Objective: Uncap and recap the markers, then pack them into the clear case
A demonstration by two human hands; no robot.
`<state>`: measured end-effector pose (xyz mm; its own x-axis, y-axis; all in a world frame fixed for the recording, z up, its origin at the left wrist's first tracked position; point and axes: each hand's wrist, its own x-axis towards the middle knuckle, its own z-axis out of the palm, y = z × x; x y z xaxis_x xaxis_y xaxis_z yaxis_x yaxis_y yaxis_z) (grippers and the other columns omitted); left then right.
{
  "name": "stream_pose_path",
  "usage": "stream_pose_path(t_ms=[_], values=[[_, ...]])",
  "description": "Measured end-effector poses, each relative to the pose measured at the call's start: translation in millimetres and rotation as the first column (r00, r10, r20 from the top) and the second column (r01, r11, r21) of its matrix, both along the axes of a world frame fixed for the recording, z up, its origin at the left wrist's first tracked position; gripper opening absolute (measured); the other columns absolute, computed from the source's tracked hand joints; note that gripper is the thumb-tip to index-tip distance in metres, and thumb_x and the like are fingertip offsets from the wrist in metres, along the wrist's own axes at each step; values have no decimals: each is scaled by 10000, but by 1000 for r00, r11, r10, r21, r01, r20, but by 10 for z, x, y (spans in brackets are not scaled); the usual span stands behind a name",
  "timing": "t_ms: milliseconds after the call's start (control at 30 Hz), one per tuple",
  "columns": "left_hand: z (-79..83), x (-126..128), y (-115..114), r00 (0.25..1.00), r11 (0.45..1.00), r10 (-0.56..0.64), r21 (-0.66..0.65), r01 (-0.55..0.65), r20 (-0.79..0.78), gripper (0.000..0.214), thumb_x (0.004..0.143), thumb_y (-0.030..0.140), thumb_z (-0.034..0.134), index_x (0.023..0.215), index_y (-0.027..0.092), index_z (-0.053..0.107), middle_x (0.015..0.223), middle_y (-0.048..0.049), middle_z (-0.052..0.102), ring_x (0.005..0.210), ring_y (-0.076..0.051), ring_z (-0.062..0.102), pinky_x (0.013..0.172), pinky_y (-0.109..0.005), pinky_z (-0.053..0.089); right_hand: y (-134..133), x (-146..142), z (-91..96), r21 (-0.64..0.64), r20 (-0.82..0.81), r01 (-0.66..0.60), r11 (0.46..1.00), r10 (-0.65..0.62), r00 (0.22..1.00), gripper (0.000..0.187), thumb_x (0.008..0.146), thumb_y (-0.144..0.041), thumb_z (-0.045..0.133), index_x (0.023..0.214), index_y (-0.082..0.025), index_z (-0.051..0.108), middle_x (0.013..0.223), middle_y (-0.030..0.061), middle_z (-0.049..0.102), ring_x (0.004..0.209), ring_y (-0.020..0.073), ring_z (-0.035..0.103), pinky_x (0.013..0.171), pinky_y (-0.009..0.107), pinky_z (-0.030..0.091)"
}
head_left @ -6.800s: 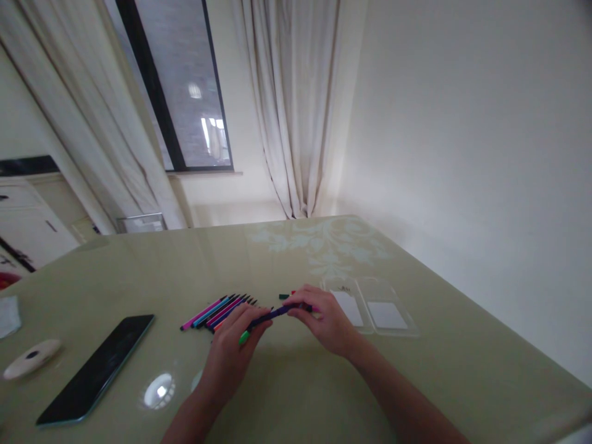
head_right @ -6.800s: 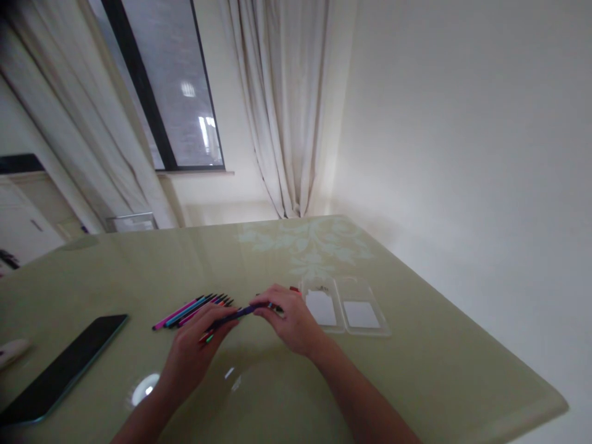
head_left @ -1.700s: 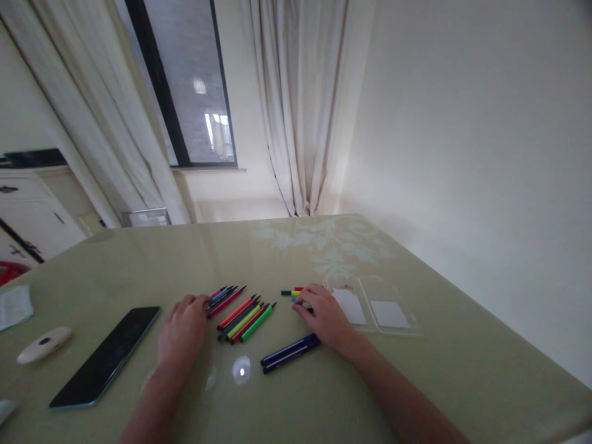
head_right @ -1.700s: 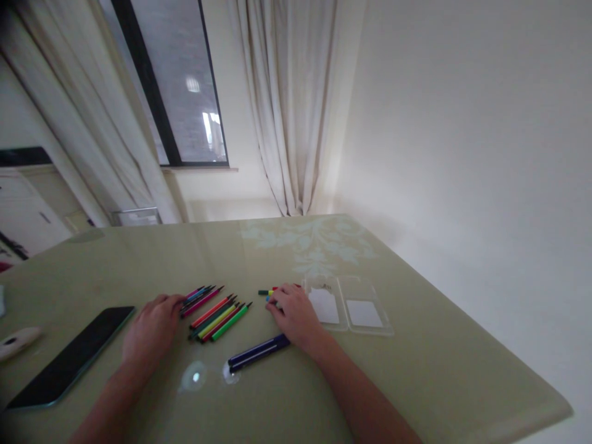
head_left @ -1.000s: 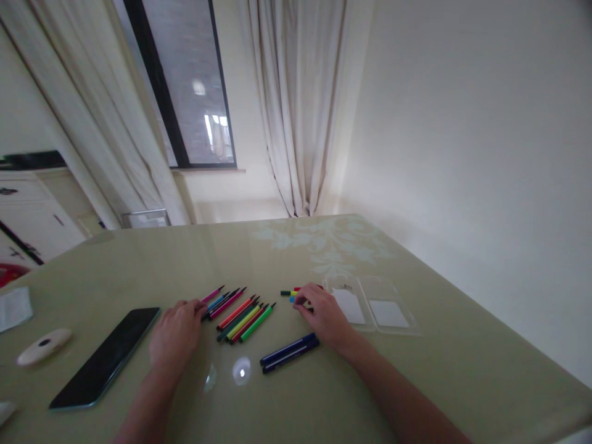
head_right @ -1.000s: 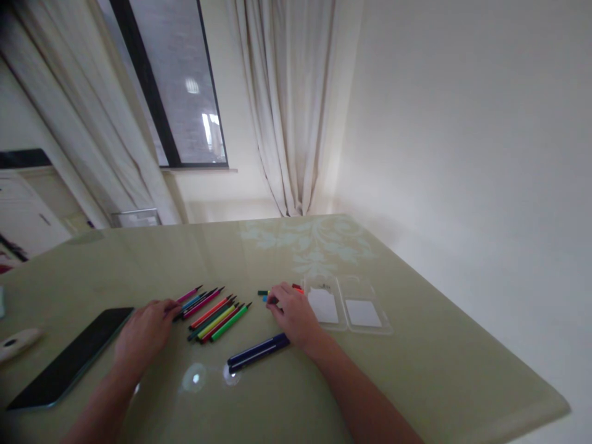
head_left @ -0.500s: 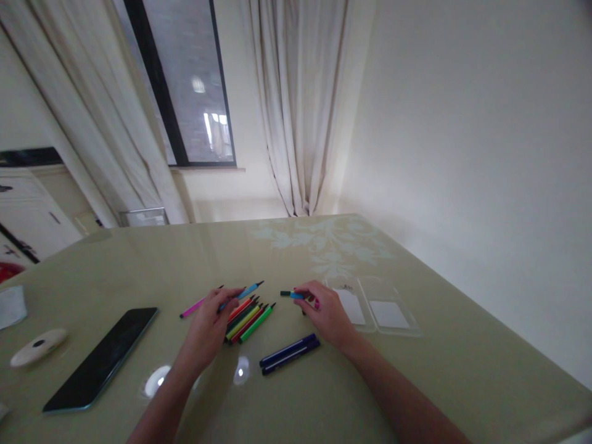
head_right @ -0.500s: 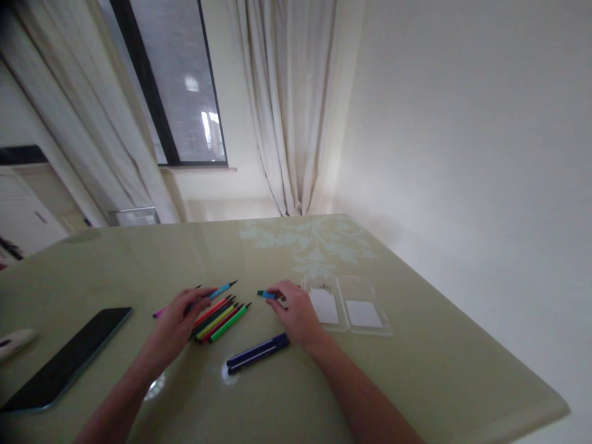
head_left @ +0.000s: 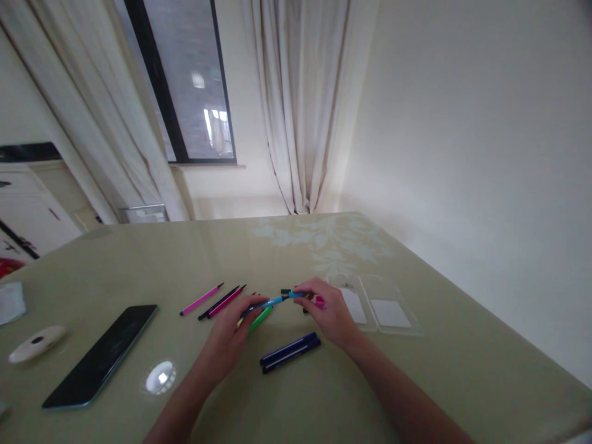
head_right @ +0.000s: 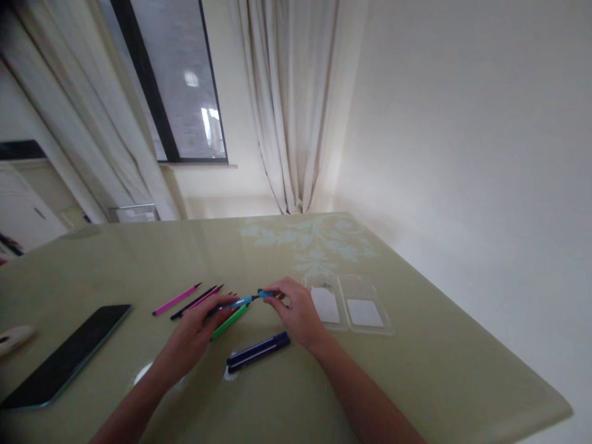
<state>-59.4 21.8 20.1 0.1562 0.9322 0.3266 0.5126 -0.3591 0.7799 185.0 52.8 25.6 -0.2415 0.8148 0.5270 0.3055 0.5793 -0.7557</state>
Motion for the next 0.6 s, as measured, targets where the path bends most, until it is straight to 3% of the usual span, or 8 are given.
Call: stream_pose_path(t_ms=[400, 600], values=[[54, 87, -47, 1000, 999, -1, 32, 1, 17, 283, 976, 406, 541, 1097, 249, 744, 1058, -57, 763, 997, -239, 693, 877, -351, 540, -28, 9, 65, -70, 21, -58, 996, 59, 998, 157, 926, -374, 719, 990, -246, 783, 920, 37, 738, 818, 173, 671, 747, 285, 530], [74, 132, -84, 999, 999, 30, 42, -31, 25, 266, 920, 433, 634, 1057, 272, 796, 1012, -47, 798, 936, -240, 723, 858, -351, 554, -37, 36, 83, -109, -2, -65, 992, 65, 998, 187, 914, -411, 722, 974, -248, 789, 889, 41, 740, 809, 180, 667, 708, 286, 525]])
